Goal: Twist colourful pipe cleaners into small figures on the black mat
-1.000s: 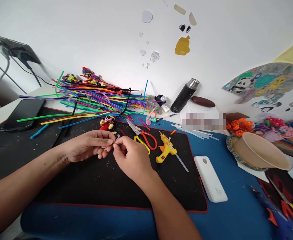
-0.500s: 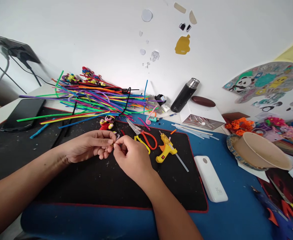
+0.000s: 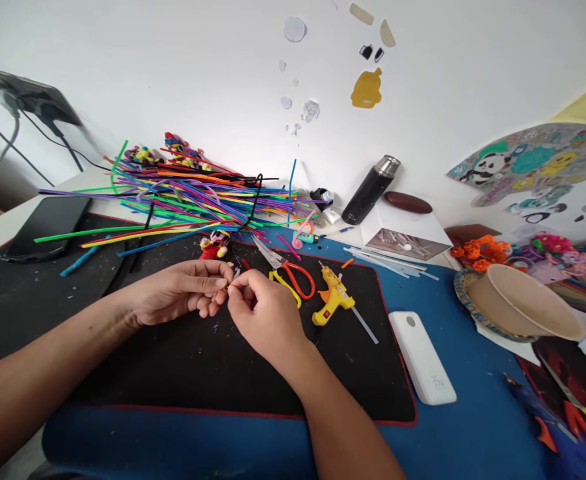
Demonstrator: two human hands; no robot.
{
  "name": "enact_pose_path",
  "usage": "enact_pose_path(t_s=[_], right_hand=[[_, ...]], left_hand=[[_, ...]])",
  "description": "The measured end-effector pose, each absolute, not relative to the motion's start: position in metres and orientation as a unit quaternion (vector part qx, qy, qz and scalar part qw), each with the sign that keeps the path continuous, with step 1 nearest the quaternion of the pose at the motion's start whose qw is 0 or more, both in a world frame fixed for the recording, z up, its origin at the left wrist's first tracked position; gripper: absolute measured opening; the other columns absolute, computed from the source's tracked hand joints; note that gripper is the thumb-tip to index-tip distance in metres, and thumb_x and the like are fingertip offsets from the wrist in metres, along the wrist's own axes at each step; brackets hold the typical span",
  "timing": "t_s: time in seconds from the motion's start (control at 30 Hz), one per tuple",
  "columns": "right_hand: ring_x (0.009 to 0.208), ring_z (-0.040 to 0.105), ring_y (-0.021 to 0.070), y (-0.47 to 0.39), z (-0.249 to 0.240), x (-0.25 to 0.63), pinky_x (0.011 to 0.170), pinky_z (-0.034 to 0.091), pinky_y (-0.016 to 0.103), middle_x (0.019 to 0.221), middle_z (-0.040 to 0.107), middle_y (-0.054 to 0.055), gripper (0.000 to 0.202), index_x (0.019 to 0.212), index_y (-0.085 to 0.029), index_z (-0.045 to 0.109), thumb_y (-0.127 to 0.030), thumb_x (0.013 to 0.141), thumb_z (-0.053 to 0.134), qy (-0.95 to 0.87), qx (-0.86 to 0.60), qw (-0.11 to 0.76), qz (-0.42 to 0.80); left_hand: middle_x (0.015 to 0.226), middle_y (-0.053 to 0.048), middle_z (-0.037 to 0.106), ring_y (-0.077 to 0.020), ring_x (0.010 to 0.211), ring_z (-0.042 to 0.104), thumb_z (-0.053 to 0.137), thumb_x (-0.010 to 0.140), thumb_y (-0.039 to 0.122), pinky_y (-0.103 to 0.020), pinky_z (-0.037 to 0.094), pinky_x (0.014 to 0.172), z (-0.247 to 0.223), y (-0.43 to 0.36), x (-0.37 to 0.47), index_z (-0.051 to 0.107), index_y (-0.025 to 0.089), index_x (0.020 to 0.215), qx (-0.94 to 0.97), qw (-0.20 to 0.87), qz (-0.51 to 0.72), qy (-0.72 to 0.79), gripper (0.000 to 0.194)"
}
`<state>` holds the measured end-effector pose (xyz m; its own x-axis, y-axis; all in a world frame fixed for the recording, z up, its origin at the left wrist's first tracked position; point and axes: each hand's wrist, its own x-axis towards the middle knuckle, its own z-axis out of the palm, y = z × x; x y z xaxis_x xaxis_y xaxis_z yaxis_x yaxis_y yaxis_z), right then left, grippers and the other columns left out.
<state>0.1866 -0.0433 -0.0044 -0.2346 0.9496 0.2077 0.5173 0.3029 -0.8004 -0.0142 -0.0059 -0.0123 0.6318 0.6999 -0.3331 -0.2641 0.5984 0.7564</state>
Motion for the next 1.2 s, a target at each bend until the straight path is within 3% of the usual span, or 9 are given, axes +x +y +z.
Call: enact_pose_path(t_s=[0.37,0.53,0.93,1.2], right_hand=[[0.052,0.048,0.0115,-0.0425,-0.0064,0.1874,0.051,0.036,0.024,0.06,0.055,-0.005,0.011,0.084,-0.022,0.067,-0.024,0.092,0.061,-0.716,-0.512,0.359,0.312],[0.053,0.05,0.0118,-0.0421,-0.0055,0.1886,0.052,0.038,0.024,0.06,0.054,-0.005,0.012,0.083,-0.022,0.066,-0.024,0.093,0.06,-0.713,-0.503,0.359,0.33],[0.054,0.05,0.0121,-0.0405,-0.0079,0.1895,0.051,0.038,0.023,0.061,0.054,-0.005,0.011,0.083,-0.022,0.066,-0.023,0.091,0.06,-0.711,-0.508,0.359,0.329],[0.053,0.051,0.0115,-0.0396,-0.0095,0.1896,0.052,0.035,0.023,0.061,0.056,-0.005,0.009,0.084,-0.022,0.066,-0.021,0.092,0.061,-0.735,-0.512,0.344,0.282]], left_hand=[[0.075,-0.006,0.075,-0.0135,0.062,0.072,0.085,0.084,0.02,-0.017,0.06,0.055,-0.0124,-0.0063,-0.0125,0.072,0.013,0.091,0.349,0.832,0.29,0.318,0.017],[0.076,-0.007,0.076,-0.0152,0.063,0.073,0.085,0.086,0.028,-0.019,0.06,0.055,-0.0115,-0.0065,-0.0116,0.072,0.013,0.091,0.366,0.816,0.303,0.328,0.02],[0.077,-0.004,0.073,-0.0147,0.063,0.069,0.091,0.077,0.04,-0.023,0.057,0.059,-0.0095,-0.0043,-0.0121,0.07,0.016,0.089,0.496,0.736,0.303,0.347,0.034],[0.075,-0.001,0.067,-0.0144,0.068,0.062,0.083,0.084,0.039,-0.024,0.05,0.066,-0.0077,-0.0073,-0.0123,0.069,0.018,0.087,0.609,0.611,0.33,0.383,0.026]])
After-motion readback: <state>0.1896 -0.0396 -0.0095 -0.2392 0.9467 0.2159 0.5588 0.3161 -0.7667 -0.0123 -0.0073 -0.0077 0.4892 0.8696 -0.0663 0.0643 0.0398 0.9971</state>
